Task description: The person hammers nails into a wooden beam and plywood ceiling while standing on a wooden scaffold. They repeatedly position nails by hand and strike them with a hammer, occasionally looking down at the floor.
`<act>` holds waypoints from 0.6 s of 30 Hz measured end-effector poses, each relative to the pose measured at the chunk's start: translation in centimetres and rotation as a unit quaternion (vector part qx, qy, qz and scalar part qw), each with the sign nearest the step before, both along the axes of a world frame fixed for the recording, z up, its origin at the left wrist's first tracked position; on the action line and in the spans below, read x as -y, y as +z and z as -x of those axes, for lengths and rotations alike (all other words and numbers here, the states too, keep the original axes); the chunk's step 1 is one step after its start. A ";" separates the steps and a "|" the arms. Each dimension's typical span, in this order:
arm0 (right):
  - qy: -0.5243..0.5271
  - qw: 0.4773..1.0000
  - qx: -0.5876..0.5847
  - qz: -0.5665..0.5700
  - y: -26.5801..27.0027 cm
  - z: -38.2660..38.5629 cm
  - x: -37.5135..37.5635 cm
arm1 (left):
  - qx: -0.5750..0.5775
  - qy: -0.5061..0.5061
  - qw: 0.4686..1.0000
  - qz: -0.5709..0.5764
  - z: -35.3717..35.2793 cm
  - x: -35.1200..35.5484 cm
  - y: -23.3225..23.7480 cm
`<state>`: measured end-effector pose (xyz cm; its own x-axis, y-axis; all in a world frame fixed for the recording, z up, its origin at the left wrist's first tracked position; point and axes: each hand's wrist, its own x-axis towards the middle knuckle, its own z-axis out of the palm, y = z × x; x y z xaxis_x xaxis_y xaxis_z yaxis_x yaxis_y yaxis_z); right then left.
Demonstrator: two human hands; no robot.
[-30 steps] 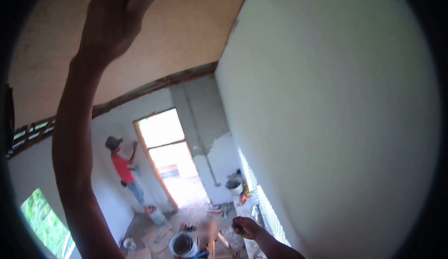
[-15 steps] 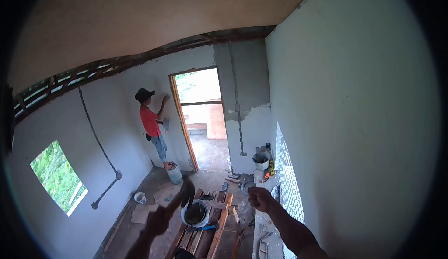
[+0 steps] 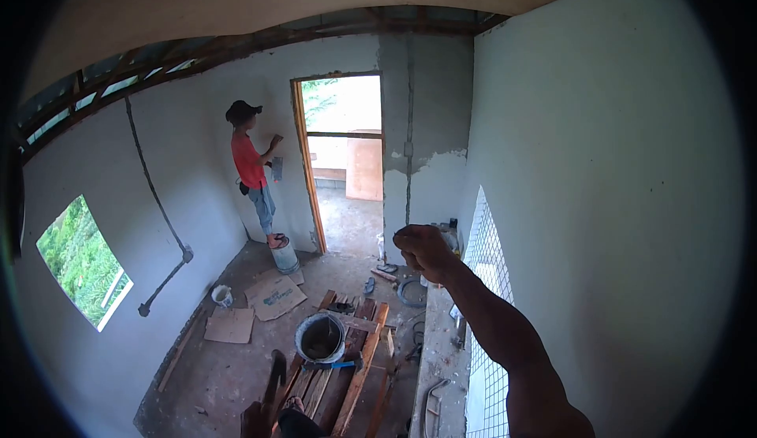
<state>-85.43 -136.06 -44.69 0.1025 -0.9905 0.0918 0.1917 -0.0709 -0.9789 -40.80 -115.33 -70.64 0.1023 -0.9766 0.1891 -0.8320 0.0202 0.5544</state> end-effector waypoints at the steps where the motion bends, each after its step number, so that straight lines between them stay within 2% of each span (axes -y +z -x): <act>1: 0.003 1.000 -0.006 0.000 -0.3 -0.2 0.5 | 0.130 -0.065 0.969 0.197 -0.4 -0.5 -2.0; 4: 0.020 1.000 -0.016 -0.016 -2.5 -0.8 2.3 | 0.024 0.015 0.999 -0.046 -2.0 -0.9 -4.3; 5: 0.013 0.999 -0.025 -0.024 -3.2 -1.2 3.0 | -0.087 0.041 0.990 -0.105 -2.4 -0.2 -5.3; 8: -0.015 0.998 -0.063 -0.015 -4.6 -3.4 5.9 | 0.070 -0.064 0.995 0.041 -6.8 3.3 -10.8; 9: -0.024 0.996 -0.083 0.008 -3.9 -4.3 7.8 | 0.105 -0.081 0.991 0.032 -8.2 5.6 -11.2; 10: -0.036 0.994 -0.103 0.031 -2.8 -5.3 9.9 | 0.217 -0.120 0.952 0.180 -8.8 7.9 -9.3; 12: -0.117 0.976 -0.141 0.116 2.7 -8.0 15.0 | 0.042 -0.038 0.998 0.017 -12.1 14.0 -8.1; 13: -0.113 0.983 -0.093 0.114 7.5 -9.5 16.9 | 0.126 -0.101 0.974 0.160 -14.0 17.0 -6.7; 16: -0.206 0.927 -0.164 0.267 21.8 -13.6 23.5 | -0.011 -0.053 0.998 -0.015 -17.2 24.6 7.3; 18: -0.255 0.880 -0.149 0.372 29.8 -15.2 26.9 | 0.001 -0.075 0.997 -0.001 -21.5 29.9 13.2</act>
<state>-70.20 -163.00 -14.89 -0.2081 -0.5921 0.7785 -0.3071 -0.7161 -0.6268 -19.33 -145.26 -57.40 -0.0459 -0.9814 0.1862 -0.8202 0.1434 0.5538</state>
